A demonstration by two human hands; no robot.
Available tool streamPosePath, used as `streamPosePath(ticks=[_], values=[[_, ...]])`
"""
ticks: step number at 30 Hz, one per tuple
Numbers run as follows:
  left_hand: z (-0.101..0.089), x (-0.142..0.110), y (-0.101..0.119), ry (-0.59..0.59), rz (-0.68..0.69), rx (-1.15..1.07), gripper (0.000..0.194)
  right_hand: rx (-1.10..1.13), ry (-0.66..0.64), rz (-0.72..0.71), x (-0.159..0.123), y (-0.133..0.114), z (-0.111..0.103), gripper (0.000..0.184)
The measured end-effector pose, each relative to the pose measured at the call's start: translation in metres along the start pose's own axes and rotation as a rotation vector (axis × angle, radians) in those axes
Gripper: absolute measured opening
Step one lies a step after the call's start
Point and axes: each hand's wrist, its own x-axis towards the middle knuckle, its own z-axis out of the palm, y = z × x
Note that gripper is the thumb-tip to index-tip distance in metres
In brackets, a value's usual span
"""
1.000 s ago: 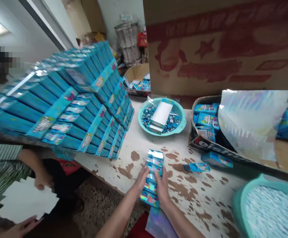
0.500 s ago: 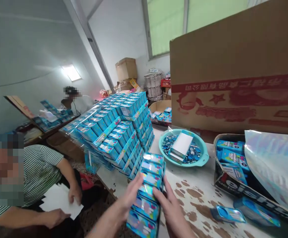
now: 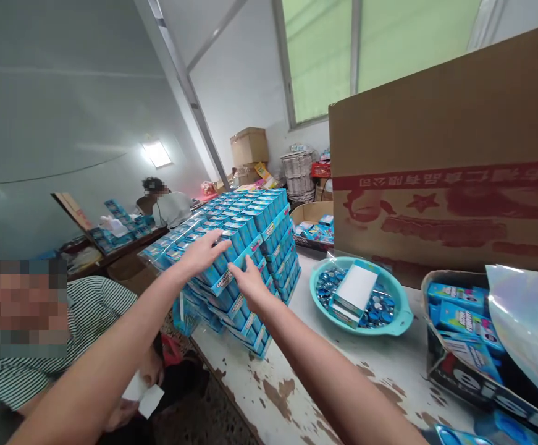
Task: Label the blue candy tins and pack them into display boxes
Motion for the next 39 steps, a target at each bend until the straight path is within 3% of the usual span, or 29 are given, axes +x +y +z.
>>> streamPosePath(ticks=[2, 5, 7, 10, 13, 15, 17, 18, 20, 22, 24, 26, 29, 31, 33, 36, 39], values=[[0.01, -0.027, 0.002, 0.19, 0.056, 0.138, 0.049, 0.033, -0.002, 0.087, -0.008, 0.01, 0.0, 0.084], [0.028, -0.062, 0.007, 0.396, 0.133, 0.298, 0.053, 0.03, 0.0, 0.057, -0.016, 0.019, -0.004, 0.083], [0.04, -0.069, 0.008, 0.453, 0.174, 0.369, 0.051, -0.03, 0.003, 0.062, -0.022, 0.021, -0.009, 0.079], [0.05, -0.059, 0.004, 0.476, 0.203, 0.392, 0.042, -0.178, -0.021, 0.032, -0.044, 0.017, -0.025, 0.063], [0.046, -0.057, 0.004, 0.492, 0.227, 0.356, 0.043, -0.303, -0.13, -0.127, -0.089, 0.008, -0.06, 0.045], [0.048, -0.072, 0.011, 0.585, 0.259, 0.311, 0.048, -0.34, -0.184, -0.163, -0.127, 0.007, -0.094, 0.036], [0.065, -0.098, 0.022, 0.659, 0.301, 0.199, 0.051, -0.358, -0.15, -0.1, -0.168, 0.014, -0.135, 0.032], [0.081, -0.114, 0.029, 0.632, 0.325, 0.105, 0.05, -0.371, -0.089, -0.045, -0.19, 0.023, -0.157, 0.031], [0.127, -0.151, 0.046, 0.386, 0.36, -0.143, 0.043, -0.425, 0.1, 0.095, -0.238, 0.045, -0.202, 0.032], [0.184, -0.193, 0.072, -0.094, 0.355, -0.389, 0.037, -0.508, 0.287, 0.255, -0.294, 0.069, -0.24, 0.035], [0.239, -0.234, 0.104, -0.644, 0.32, -0.513, 0.04, -0.589, 0.39, 0.396, -0.348, 0.089, -0.263, 0.036], [0.279, -0.267, 0.138, -1.02, 0.336, -0.5, 0.055, -0.666, 0.423, 0.486, -0.389, 0.102, -0.266, 0.037], [0.312, -0.293, 0.174, -1.452, 0.531, -0.388, 0.062, -0.786, 0.348, 0.591, -0.421, 0.115, -0.247, 0.044], [0.322, -0.3, 0.186, -1.56, 0.65, -0.267, 0.041, -0.866, 0.188, 0.721, -0.426, 0.124, -0.231, 0.057], [0.329, -0.301, 0.195, -1.475, 0.673, -0.165, 0.02, -0.93, 0.06, 0.856, -0.424, 0.135, -0.223, 0.053], [0.328, -0.286, 0.214, -1.274, 0.625, -0.108, 0.022, -0.986, 0.204, 0.877, -0.415, 0.156, -0.226, 0.021], [0.299, -0.262, 0.248, -1.132, 0.632, -0.163, 0.036, -0.958, 0.413, 0.777, -0.41, 0.175, -0.238, 0.012]])
